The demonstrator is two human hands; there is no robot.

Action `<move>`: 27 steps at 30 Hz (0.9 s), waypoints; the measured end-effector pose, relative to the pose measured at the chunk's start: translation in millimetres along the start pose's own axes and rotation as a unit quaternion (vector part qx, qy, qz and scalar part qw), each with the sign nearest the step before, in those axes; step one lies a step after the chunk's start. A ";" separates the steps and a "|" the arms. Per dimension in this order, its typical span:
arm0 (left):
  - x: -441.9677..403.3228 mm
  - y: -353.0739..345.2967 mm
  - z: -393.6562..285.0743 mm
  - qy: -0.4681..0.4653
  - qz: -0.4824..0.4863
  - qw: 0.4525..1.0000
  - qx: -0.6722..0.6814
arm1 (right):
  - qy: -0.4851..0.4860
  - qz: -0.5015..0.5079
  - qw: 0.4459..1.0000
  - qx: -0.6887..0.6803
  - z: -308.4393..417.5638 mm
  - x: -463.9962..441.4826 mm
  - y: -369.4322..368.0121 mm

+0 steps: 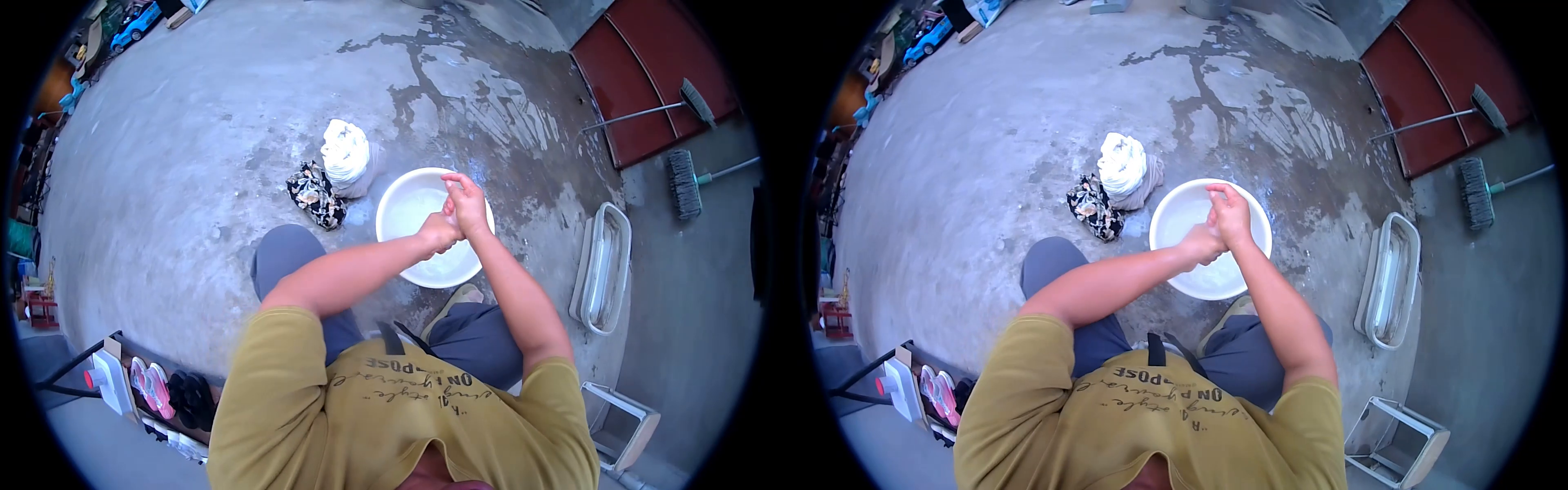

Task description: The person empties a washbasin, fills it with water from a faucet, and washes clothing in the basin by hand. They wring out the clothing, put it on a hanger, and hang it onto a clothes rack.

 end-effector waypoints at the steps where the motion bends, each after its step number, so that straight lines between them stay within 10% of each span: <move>1: -9.8 2.1 6.5 -0.041 -0.060 0.995 -0.064 | 0.011 -0.035 0.999 0.011 -2.2 -1.4 1.7; 7: -10.3 9.1 5.9 -0.129 -0.283 0.932 -0.188 | 0.049 -0.250 0.966 -0.039 -25.1 -9.6 15.0; 10: -0.4 -3.4 -19.6 -0.247 -0.210 0.932 -0.162 | -0.041 -0.097 0.994 -0.019 10.9 -10.3 16.4; 14: 68.9 -22.6 -76.2 -0.010 0.087 0.986 0.141 | -0.031 0.177 0.973 -0.147 115.3 51.3 -8.1; 18: 122.8 -67.2 -102.8 0.075 0.438 0.783 0.435 | 0.007 0.367 0.844 -0.391 131.5 57.6 -30.1; 23: 159.0 -66.7 -119.2 0.017 0.565 0.653 0.504 | 0.157 0.574 0.648 -0.475 169.0 97.3 -60.5; 27: 155.7 -51.4 -119.7 -0.001 0.524 0.685 0.506 | 0.170 0.434 0.783 -0.411 156.1 96.5 -57.7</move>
Point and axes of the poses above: each hand's wrist, its own x-axis away from the middle knuckle, its own y-axis out of the back of the hand, z = x × y, the point moved 5 cm from there along -x, towards the middle knuckle, and after that the axes turned 2 degrees about z, right-handed, at the moved point
